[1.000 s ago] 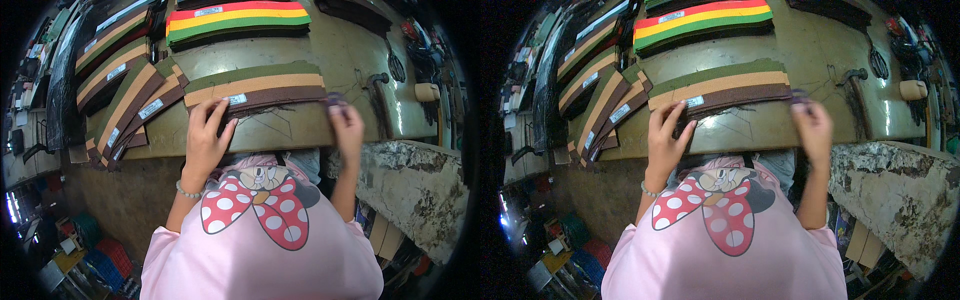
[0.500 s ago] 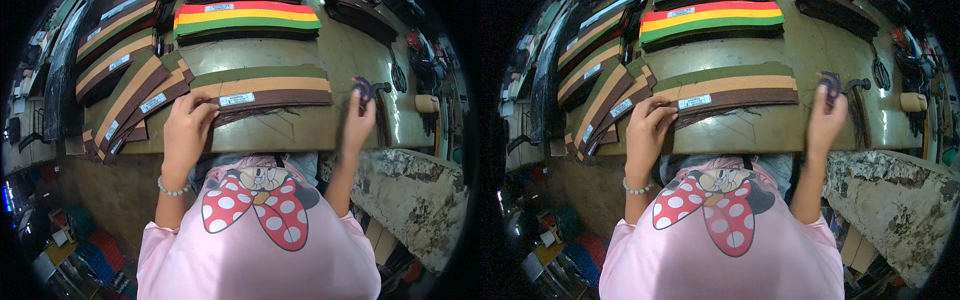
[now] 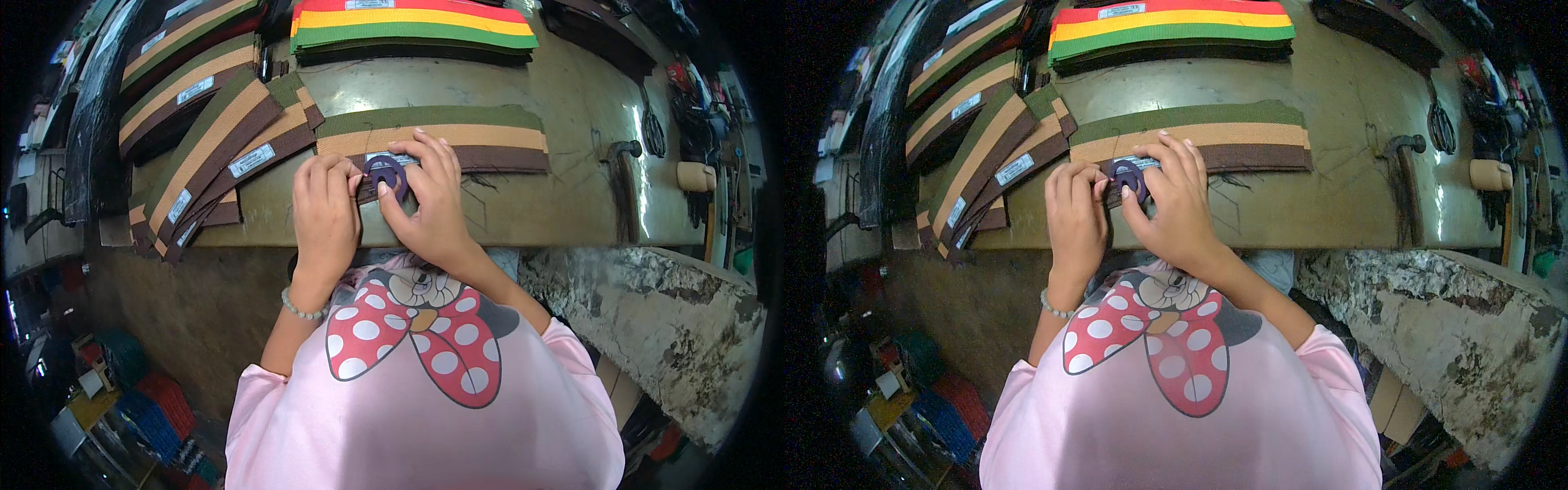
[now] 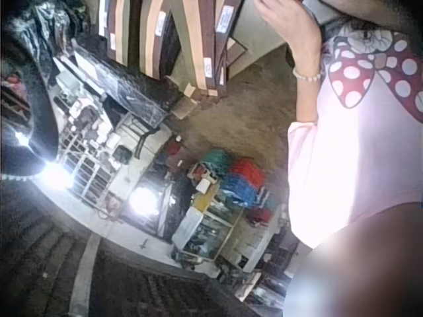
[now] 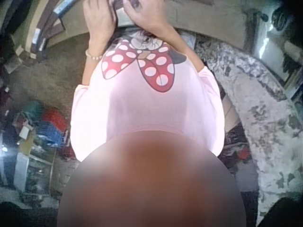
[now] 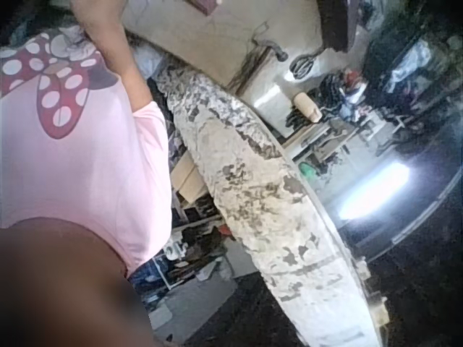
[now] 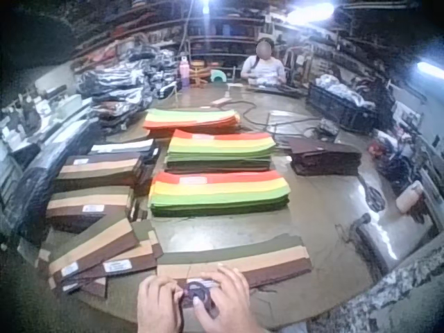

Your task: The person repeatedly picks up a small purple circular object and presses it onto the center of stacked fabric strips on a table. The person handles the strips one at a time, placing the labeled items into a growing pile to the left.

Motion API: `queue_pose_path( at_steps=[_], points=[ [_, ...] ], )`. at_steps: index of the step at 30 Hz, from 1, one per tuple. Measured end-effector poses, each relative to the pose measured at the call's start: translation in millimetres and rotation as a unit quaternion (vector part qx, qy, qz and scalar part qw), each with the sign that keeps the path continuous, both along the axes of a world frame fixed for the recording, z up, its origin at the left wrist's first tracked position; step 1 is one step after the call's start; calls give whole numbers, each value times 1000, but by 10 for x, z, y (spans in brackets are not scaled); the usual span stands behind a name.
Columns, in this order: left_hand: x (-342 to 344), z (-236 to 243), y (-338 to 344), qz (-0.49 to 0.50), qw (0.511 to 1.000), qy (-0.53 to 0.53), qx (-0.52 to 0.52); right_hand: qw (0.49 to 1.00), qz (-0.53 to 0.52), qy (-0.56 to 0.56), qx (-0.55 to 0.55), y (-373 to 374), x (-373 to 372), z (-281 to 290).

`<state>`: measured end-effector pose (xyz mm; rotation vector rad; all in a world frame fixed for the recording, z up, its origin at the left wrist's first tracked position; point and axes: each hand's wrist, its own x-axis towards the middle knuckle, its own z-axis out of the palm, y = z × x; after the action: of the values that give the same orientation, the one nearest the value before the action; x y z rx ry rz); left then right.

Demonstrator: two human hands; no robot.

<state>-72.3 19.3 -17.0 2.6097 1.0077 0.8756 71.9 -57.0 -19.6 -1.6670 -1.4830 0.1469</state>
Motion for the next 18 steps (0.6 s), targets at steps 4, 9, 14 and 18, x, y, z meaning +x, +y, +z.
queue_pose_path(
  at_steps=[4, 9, 14, 18],
  points=[
    [23, 89, 76, 6, 1000, -5, -29, 999, -15, 28, 26, 5, 20, 14],
    [258, 210, 200, 38, 998, -50, -30, 987, -60, 148, 34, 21, 8, 23],
    [318, 182, 318, 32, 983, -55, -174, 990, -85, 97, 51, 82, 20, 19],
    [221, 78, 360, -4, 987, -72, -146, 996, -89, 30, -4, 116, -54, 11]
  ],
)
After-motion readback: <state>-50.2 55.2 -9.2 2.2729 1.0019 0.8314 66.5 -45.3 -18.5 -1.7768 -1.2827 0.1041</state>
